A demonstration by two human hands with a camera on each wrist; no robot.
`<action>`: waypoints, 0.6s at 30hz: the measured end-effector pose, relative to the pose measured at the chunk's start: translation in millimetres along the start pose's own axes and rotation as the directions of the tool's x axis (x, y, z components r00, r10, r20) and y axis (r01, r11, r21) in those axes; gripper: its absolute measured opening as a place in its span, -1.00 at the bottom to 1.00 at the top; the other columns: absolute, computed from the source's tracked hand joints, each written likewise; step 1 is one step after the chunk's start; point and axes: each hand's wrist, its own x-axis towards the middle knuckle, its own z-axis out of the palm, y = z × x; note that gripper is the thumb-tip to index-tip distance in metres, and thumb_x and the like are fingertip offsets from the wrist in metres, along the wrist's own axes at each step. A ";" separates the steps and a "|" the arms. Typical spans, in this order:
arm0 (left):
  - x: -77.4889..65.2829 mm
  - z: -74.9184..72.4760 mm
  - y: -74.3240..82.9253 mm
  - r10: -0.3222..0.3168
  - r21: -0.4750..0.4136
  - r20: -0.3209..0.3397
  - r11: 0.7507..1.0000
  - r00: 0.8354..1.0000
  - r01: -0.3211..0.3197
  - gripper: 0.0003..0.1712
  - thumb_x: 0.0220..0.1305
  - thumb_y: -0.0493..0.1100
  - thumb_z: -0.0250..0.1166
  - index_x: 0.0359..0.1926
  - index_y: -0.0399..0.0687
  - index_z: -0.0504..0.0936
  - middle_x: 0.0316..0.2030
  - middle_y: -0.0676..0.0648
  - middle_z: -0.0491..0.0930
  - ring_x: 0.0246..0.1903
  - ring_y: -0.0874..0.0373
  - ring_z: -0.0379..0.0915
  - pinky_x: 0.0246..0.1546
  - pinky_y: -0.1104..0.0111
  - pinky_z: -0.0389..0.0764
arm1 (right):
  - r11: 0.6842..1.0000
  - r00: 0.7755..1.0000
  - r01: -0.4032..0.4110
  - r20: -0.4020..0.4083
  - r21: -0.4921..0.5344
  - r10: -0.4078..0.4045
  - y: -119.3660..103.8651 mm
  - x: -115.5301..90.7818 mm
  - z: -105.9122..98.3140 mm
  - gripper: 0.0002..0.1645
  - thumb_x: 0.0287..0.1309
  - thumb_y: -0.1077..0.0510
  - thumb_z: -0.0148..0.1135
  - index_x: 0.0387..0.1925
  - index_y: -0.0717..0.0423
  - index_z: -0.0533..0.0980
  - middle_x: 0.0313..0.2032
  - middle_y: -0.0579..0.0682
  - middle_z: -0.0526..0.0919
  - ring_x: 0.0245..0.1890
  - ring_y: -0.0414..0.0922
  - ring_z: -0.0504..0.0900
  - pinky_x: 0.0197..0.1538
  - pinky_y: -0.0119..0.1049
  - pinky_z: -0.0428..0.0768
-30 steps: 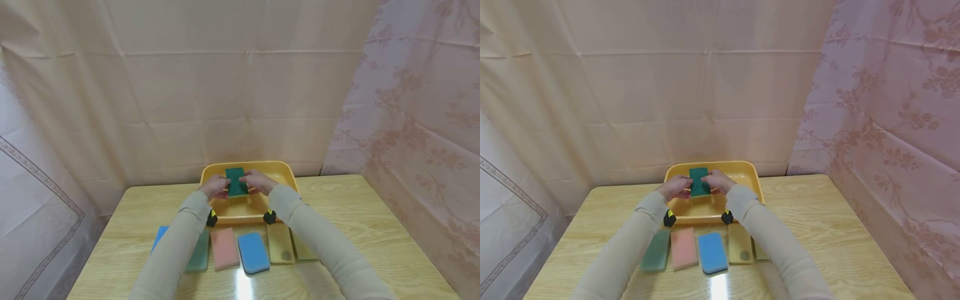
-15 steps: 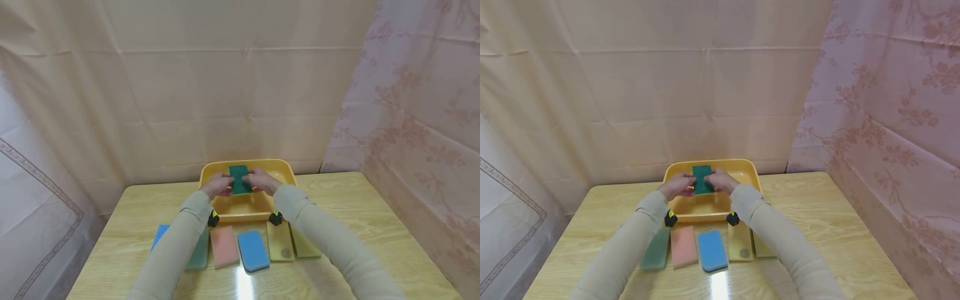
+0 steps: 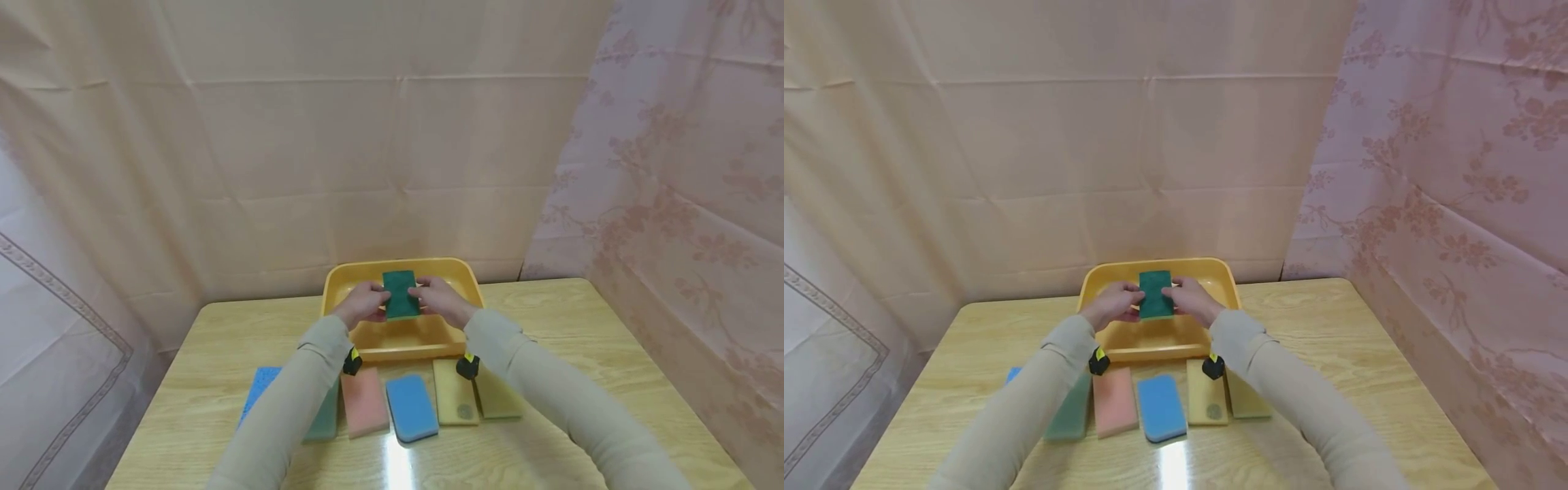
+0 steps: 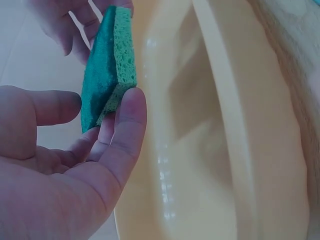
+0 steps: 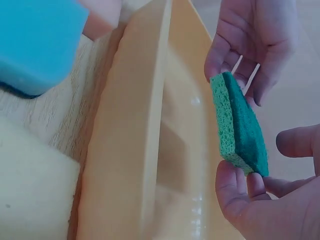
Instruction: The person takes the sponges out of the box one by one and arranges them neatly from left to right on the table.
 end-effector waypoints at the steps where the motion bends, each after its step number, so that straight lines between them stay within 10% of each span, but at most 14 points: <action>1: -0.1 1.9 0.3 0.002 0.000 0.005 1.000 1.000 -0.002 -0.52 0.55 -0.20 0.09 0.31 -0.44 0.31 0.11 -0.36 0.51 -0.16 -0.07 0.67 -0.07 0.15 0.70 | 1.000 1.000 0.005 0.000 0.008 -0.005 1.1 -1.1 -2.1 -0.32 0.55 0.11 0.01 0.49 0.36 0.10 0.30 0.32 0.43 0.20 0.19 0.53 0.24 0.04 0.54; 18: -7.2 21.5 10.5 0.035 -0.020 0.041 0.999 0.999 -0.035 -0.44 0.57 -0.10 0.12 0.38 -0.36 0.26 0.06 -0.32 0.54 -0.22 -0.03 0.67 0.03 0.05 0.65 | 0.996 1.000 0.030 0.001 0.081 -0.031 9.9 -16.5 -30.4 -0.34 0.58 0.11 -0.06 0.53 0.29 0.08 0.35 0.30 0.38 0.24 0.18 0.50 0.28 0.05 0.49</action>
